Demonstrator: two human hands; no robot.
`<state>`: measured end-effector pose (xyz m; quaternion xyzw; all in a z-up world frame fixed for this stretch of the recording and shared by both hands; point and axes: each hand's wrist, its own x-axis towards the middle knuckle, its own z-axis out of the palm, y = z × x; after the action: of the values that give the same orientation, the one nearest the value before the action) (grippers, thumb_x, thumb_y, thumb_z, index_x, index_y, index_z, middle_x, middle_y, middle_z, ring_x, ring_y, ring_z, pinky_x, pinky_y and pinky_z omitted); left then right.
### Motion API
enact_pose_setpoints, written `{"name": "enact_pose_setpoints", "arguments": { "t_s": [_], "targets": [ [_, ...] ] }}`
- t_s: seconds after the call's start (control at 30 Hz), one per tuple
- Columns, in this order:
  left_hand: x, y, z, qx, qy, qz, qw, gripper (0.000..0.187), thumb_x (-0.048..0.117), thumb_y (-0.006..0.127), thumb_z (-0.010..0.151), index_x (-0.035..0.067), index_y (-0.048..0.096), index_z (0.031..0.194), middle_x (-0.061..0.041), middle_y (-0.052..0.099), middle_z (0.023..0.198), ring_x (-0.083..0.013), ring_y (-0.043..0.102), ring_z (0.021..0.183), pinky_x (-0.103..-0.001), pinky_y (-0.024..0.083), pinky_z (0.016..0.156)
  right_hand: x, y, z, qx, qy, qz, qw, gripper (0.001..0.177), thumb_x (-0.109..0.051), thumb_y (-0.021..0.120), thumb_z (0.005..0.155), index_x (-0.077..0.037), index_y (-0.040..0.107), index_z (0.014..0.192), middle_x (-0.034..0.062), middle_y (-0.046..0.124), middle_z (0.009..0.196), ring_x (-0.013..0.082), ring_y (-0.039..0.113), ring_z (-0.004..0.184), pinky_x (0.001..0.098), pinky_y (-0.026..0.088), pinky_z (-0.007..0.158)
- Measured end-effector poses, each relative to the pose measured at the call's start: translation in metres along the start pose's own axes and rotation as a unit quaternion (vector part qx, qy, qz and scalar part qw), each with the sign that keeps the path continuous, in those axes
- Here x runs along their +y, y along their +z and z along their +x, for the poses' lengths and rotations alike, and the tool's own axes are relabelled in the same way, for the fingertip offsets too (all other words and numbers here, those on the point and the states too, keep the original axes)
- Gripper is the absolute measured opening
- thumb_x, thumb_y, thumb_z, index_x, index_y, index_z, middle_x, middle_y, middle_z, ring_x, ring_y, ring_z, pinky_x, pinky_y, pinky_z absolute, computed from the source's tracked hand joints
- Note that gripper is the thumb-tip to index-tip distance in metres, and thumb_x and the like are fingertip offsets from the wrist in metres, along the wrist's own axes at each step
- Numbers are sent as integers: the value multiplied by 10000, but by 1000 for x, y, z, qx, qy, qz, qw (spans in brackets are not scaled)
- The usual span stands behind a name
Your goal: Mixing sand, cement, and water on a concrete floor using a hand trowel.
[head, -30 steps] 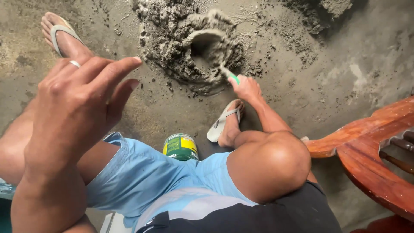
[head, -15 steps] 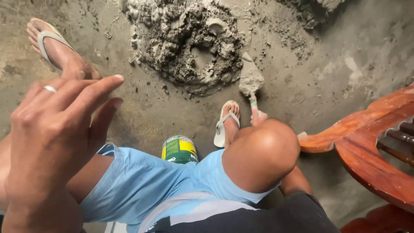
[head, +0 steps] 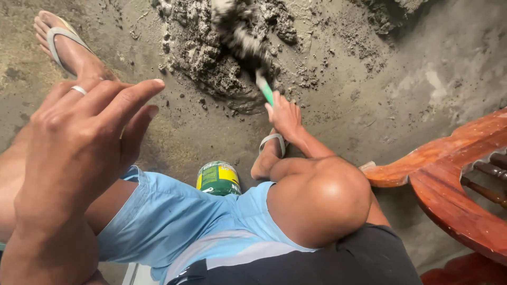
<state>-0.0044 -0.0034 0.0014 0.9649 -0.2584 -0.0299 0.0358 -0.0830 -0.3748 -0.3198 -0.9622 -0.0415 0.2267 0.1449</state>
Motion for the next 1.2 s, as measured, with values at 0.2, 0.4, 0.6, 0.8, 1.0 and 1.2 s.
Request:
{"name": "enact_pose_setpoints", "arguments": {
  "t_s": [0.2,0.4,0.6,0.8,1.0,1.2],
  "targets": [
    [-3,-1,-4,3,4,5,1000,287,250,780,1123,214,799,1406,24,786,1130,-95,673,771,-276,548,796,27,-30,-69,-37,49,81,995,299,-347,661,961,-126,579,1145,123,709,934,394,659,701,514,498,611],
    [4,-3,0,7,3,-6,1000,318,239,763,1078,203,757,1394,7,738,1083,-184,663,801,-321,557,817,-7,-40,-56,-122,155,245,949,373,-423,457,1004,-54,507,1027,231,698,832,460,640,735,536,483,682],
    [0,-5,5,28,4,-60,998,302,171,767,1081,140,751,1381,-33,714,1054,-206,647,753,-357,537,825,36,-58,22,-144,176,21,974,575,-618,391,1025,-90,595,1127,190,711,918,413,665,749,520,506,651],
    [-7,-3,-2,64,-57,-93,992,274,108,799,1044,95,736,1311,-42,709,989,-193,621,769,-357,494,781,106,-123,46,41,17,26,999,365,-327,568,1127,-52,586,888,38,557,691,166,478,483,306,404,366],
    [-1,-10,9,78,-64,-160,982,259,97,754,916,102,702,1169,-41,716,978,-240,649,804,-382,527,773,92,-178,190,-17,40,-77,996,164,-242,709,961,-109,679,1052,178,697,858,403,641,697,546,516,638],
    [-5,-17,15,59,-85,-182,978,270,122,726,934,57,702,1195,-60,722,1070,-241,644,883,-382,506,857,117,-166,328,50,-126,-291,947,227,-389,732,917,-164,728,944,128,727,769,361,669,607,478,504,560]
  ]
}}
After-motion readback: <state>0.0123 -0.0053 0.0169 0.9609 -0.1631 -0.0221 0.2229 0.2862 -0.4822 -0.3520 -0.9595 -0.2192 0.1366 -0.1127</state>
